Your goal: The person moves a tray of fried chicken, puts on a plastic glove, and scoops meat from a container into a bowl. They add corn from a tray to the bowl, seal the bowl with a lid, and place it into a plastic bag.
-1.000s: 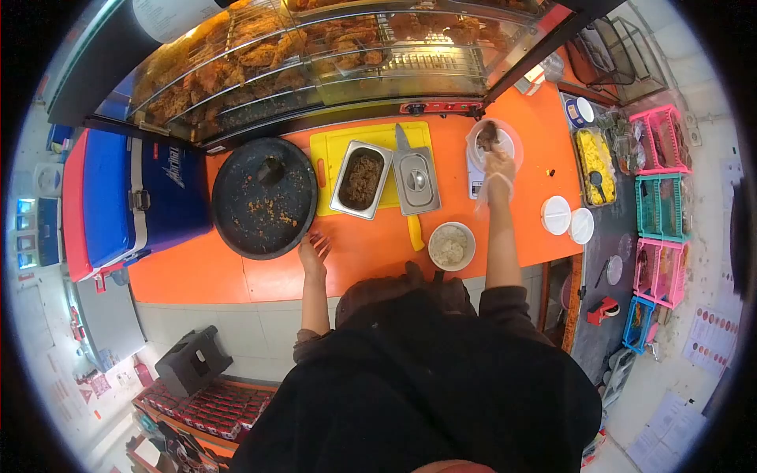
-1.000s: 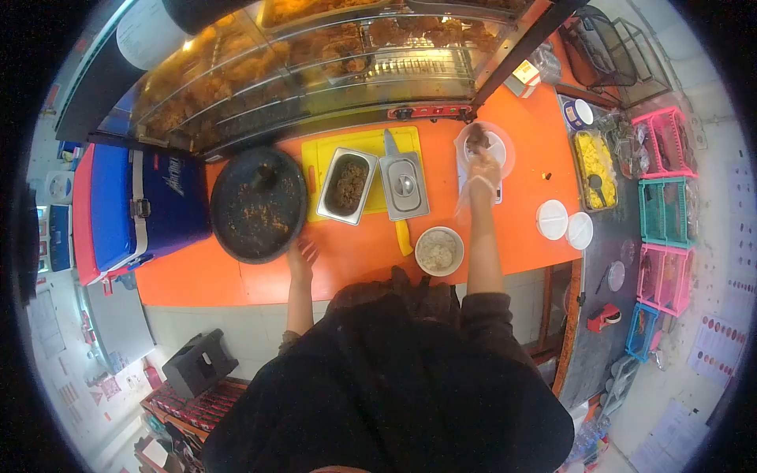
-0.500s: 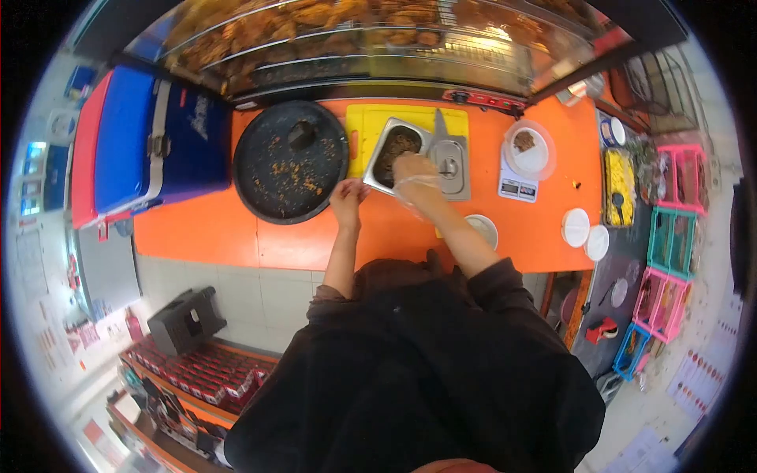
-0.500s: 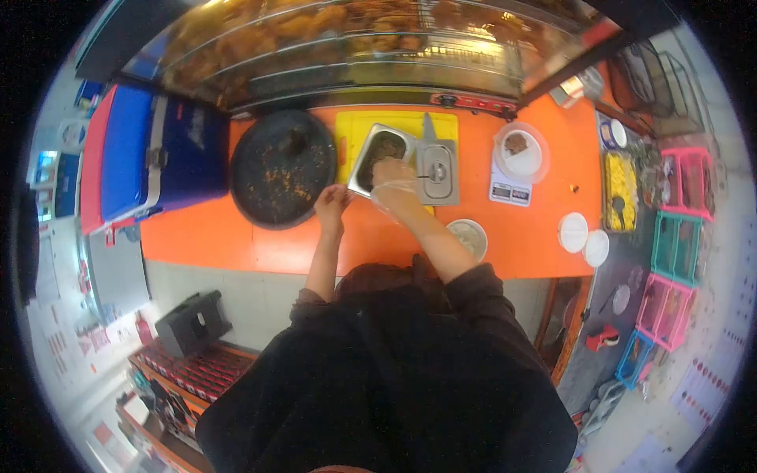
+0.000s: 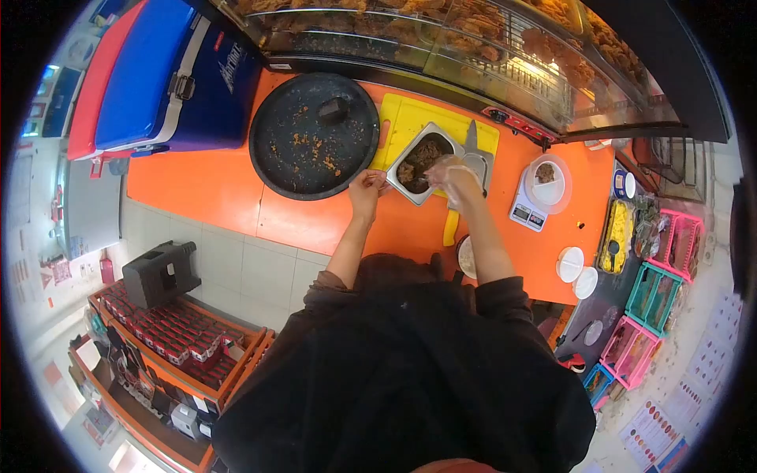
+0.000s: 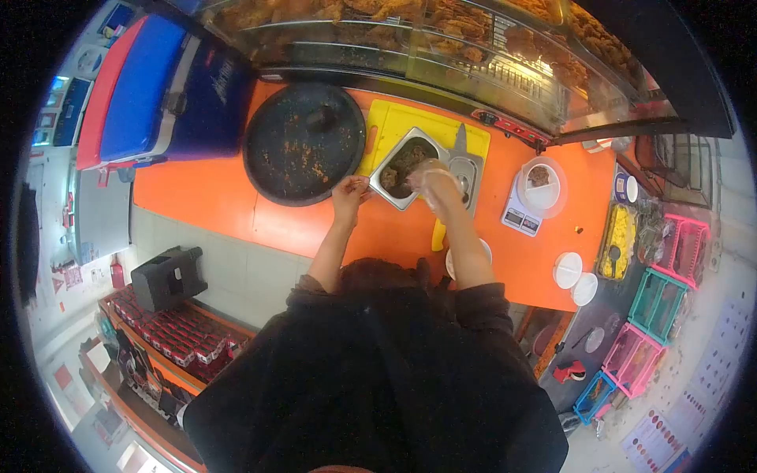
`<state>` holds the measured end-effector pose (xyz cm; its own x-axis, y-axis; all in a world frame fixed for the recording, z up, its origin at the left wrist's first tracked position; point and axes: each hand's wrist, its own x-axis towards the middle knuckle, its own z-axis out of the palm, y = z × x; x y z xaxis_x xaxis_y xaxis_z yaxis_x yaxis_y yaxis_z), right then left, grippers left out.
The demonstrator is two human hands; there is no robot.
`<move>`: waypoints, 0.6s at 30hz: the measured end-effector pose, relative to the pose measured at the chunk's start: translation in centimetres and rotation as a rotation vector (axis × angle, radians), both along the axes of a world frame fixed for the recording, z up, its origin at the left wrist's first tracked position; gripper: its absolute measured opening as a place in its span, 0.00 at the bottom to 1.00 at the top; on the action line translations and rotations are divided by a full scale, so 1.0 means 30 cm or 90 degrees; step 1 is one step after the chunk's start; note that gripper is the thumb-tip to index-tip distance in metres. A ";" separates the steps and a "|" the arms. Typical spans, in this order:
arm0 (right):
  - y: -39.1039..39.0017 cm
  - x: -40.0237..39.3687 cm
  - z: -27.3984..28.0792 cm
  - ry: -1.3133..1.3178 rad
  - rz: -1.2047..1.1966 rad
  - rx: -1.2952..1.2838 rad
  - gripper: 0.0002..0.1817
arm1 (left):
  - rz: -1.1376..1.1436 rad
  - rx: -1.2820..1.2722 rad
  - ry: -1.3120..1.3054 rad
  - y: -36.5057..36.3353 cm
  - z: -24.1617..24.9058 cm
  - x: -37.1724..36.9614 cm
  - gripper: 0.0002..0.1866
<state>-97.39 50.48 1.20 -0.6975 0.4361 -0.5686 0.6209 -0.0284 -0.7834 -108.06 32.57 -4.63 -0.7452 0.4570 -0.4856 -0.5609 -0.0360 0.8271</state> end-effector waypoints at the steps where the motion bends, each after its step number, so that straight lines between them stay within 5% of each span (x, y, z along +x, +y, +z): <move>1: 0.010 0.037 0.011 0.258 -0.272 -0.322 0.06 | -0.006 0.007 -0.017 -0.005 0.002 -0.003 0.05; 4: 0.080 0.058 -0.008 0.019 -0.143 -0.229 0.10 | -0.023 0.013 -0.040 -0.002 0.009 -0.009 0.05; 11: 0.020 0.157 0.020 0.143 -0.346 -0.166 0.12 | -0.034 -0.018 -0.055 -0.005 0.019 0.001 0.05; 18: 0.044 0.130 0.069 -0.071 -0.164 0.140 0.12 | -0.051 -0.015 -0.040 -0.004 0.036 0.003 0.05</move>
<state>-93.47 51.79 3.27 -0.4884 0.7099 -0.5074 0.6970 -0.0324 -0.7163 -107.98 32.46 -3.56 -0.6744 0.5019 -0.5415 -0.6123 0.0296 0.7900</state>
